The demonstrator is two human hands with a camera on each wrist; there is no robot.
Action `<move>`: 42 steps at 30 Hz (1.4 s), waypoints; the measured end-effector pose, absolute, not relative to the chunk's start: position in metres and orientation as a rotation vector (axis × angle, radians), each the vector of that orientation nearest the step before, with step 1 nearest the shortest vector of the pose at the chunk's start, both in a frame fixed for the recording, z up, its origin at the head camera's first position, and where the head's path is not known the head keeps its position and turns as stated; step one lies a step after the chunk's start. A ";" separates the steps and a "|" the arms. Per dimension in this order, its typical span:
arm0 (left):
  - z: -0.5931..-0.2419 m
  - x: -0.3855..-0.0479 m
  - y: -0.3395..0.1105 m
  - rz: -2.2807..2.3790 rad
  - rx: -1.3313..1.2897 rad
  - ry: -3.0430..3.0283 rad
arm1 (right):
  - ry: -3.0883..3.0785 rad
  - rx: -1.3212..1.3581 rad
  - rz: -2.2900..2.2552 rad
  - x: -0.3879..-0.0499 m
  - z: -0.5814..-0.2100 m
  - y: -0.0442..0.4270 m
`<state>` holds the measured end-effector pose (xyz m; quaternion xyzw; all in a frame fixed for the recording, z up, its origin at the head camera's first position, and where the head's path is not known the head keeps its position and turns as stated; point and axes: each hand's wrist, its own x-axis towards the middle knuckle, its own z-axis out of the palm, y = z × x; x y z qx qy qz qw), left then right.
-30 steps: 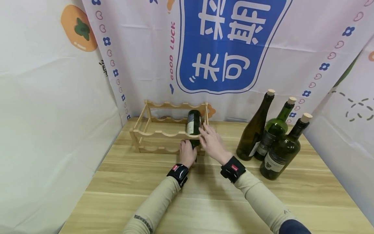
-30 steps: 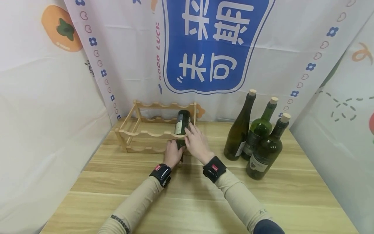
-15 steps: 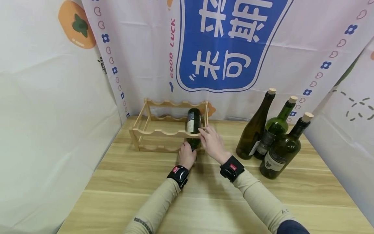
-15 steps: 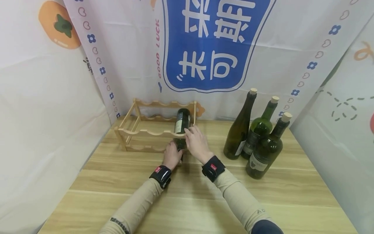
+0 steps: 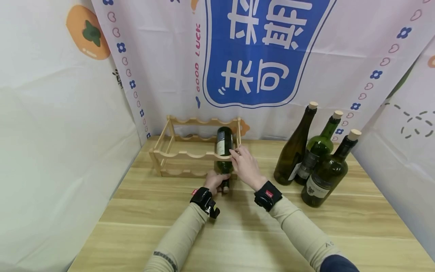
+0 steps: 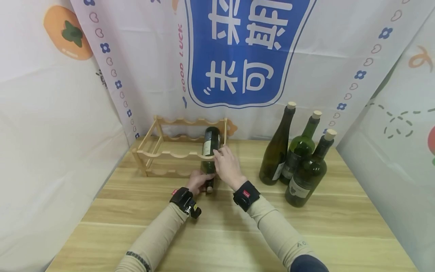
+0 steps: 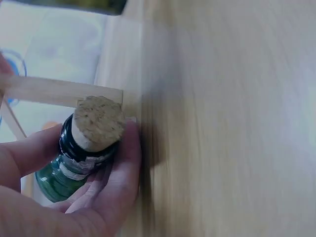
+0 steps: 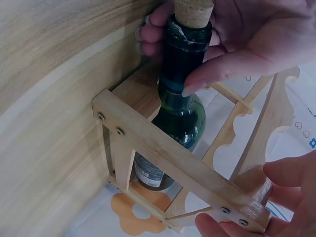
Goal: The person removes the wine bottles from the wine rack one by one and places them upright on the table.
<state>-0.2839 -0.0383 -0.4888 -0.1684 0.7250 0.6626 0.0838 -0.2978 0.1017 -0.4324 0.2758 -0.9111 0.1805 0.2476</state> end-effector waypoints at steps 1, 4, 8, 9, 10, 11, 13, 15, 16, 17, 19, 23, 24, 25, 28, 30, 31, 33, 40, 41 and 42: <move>-0.490 -0.284 -0.039 2.017 -0.525 2.072 | -2.485 0.750 0.493 -0.297 -0.434 0.102; -0.492 -0.286 -0.042 2.058 -0.568 1.916 | -2.484 0.750 0.490 -0.296 -0.436 0.101; -0.495 -0.289 -0.044 2.047 -0.572 1.880 | -2.472 0.749 0.482 -0.297 -0.438 0.101; -0.495 -0.290 -0.044 2.049 -0.568 1.880 | -2.469 0.747 0.487 -0.297 -0.438 0.101; -0.496 -0.290 -0.044 2.052 -0.564 1.879 | -2.464 0.744 0.490 -0.297 -0.438 0.101; -0.496 -0.290 -0.044 2.055 -0.559 1.880 | -2.462 0.740 0.490 -0.298 -0.438 0.101; -0.498 -0.289 -0.046 2.073 -0.550 1.880 | -2.458 0.740 0.487 -0.298 -0.439 0.101; -0.499 -0.286 -0.047 2.095 -0.558 1.863 | -2.464 0.745 0.484 -0.298 -0.439 0.101; -0.500 -0.284 -0.048 2.102 -0.563 1.855 | -2.465 0.746 0.477 -0.298 -0.440 0.100; -0.500 -0.282 -0.049 2.112 -0.571 1.844 | -2.471 0.746 0.474 -0.298 -0.441 0.100; -0.502 -0.278 -0.050 2.127 -0.580 1.825 | -2.480 0.741 0.473 -0.298 -0.442 0.099; -0.502 -0.269 -0.052 2.158 -0.532 1.809 | -2.472 0.721 0.498 -0.298 -0.443 0.098; -0.501 -0.267 -0.052 2.161 -0.509 1.813 | -2.464 0.715 0.505 -0.298 -0.443 0.098; -0.500 -0.265 -0.053 2.162 -0.482 1.813 | -2.459 0.710 0.506 -0.299 -0.443 0.098; -0.496 -0.259 -0.053 2.164 -0.410 1.808 | -2.453 0.697 0.506 -0.299 -0.442 0.098; -0.494 -0.254 -0.054 2.164 -0.398 1.795 | -2.456 0.693 0.504 -0.299 -0.442 0.098; -0.493 -0.252 -0.054 2.168 -0.395 1.789 | -2.456 0.693 0.502 -0.299 -0.442 0.097; -0.492 -0.247 -0.054 2.177 -0.390 1.789 | -2.445 0.694 0.506 -0.299 -0.442 0.097; -0.491 -0.234 -0.055 2.218 -0.360 1.747 | -2.452 0.682 0.523 -0.299 -0.444 0.095; -0.492 -0.233 -0.055 2.224 -0.357 1.738 | -2.453 0.680 0.526 -0.299 -0.444 0.095; -0.491 -0.231 -0.056 2.230 -0.352 1.731 | -2.453 0.678 0.526 -0.298 -0.444 0.095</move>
